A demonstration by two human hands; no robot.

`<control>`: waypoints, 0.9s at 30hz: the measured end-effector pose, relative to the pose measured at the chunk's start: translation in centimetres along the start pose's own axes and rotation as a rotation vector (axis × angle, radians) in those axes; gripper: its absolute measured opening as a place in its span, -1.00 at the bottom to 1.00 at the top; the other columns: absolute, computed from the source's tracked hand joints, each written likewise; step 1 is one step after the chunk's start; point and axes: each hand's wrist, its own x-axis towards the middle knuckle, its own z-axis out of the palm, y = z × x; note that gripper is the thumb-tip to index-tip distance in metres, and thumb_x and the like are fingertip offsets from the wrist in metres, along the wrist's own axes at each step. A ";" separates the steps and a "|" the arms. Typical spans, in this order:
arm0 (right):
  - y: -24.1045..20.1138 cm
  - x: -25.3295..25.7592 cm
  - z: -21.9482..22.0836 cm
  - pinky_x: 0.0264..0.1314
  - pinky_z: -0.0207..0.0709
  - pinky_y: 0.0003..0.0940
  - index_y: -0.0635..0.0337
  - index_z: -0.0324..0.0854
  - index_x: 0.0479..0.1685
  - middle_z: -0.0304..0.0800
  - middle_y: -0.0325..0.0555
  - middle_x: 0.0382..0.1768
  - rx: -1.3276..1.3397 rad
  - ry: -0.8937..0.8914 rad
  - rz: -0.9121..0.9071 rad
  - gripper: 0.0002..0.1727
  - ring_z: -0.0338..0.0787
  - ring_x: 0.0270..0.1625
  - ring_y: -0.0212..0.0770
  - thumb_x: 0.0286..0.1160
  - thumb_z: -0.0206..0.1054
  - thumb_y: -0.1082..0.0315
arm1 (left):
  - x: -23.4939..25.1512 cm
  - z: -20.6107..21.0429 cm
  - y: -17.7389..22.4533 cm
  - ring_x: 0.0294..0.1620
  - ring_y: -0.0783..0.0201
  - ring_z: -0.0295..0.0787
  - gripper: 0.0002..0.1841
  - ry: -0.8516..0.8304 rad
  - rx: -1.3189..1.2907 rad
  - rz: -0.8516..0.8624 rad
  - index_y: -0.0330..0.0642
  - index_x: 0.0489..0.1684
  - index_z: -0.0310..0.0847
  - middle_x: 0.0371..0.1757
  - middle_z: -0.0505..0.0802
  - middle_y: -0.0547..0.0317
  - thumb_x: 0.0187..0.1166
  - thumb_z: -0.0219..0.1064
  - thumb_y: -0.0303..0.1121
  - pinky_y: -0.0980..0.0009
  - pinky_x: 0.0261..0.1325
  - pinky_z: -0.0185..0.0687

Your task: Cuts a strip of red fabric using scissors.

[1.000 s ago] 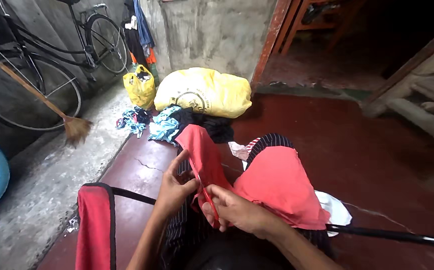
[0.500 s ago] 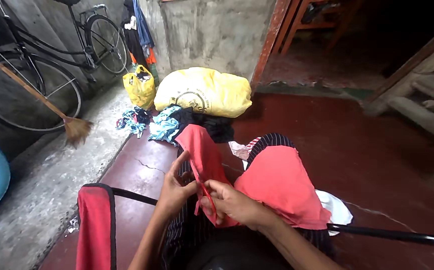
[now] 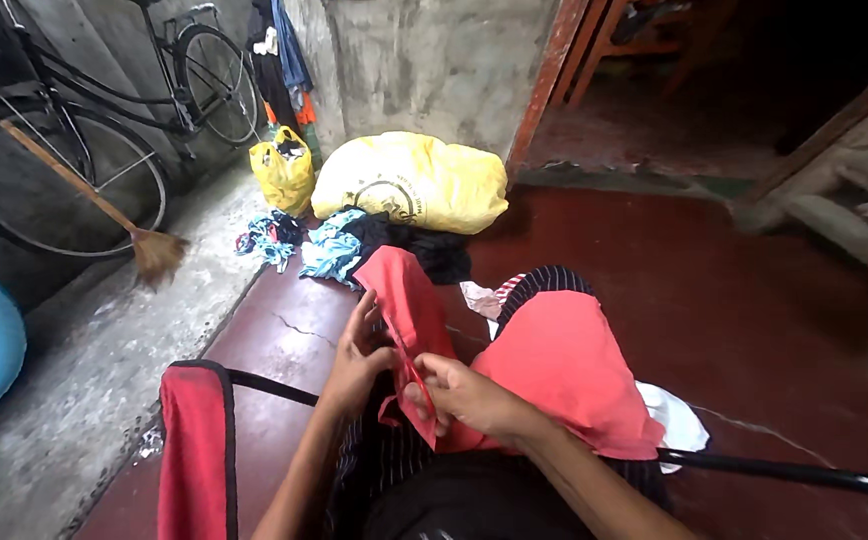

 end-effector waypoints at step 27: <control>-1.4 1.3 -0.7 -0.29 0.62 -0.43 0.09 0.41 0.34 0.71 -0.23 -0.27 -0.138 -0.035 0.083 -0.62 0.70 -0.36 -0.37 0.75 0.23 0.08 | 2.3 -2.2 0.9 -0.23 0.25 0.77 -0.11 0.038 0.088 -0.018 0.15 0.76 0.32 0.66 0.51 0.18 0.31 0.39 -0.73 0.27 -0.20 0.78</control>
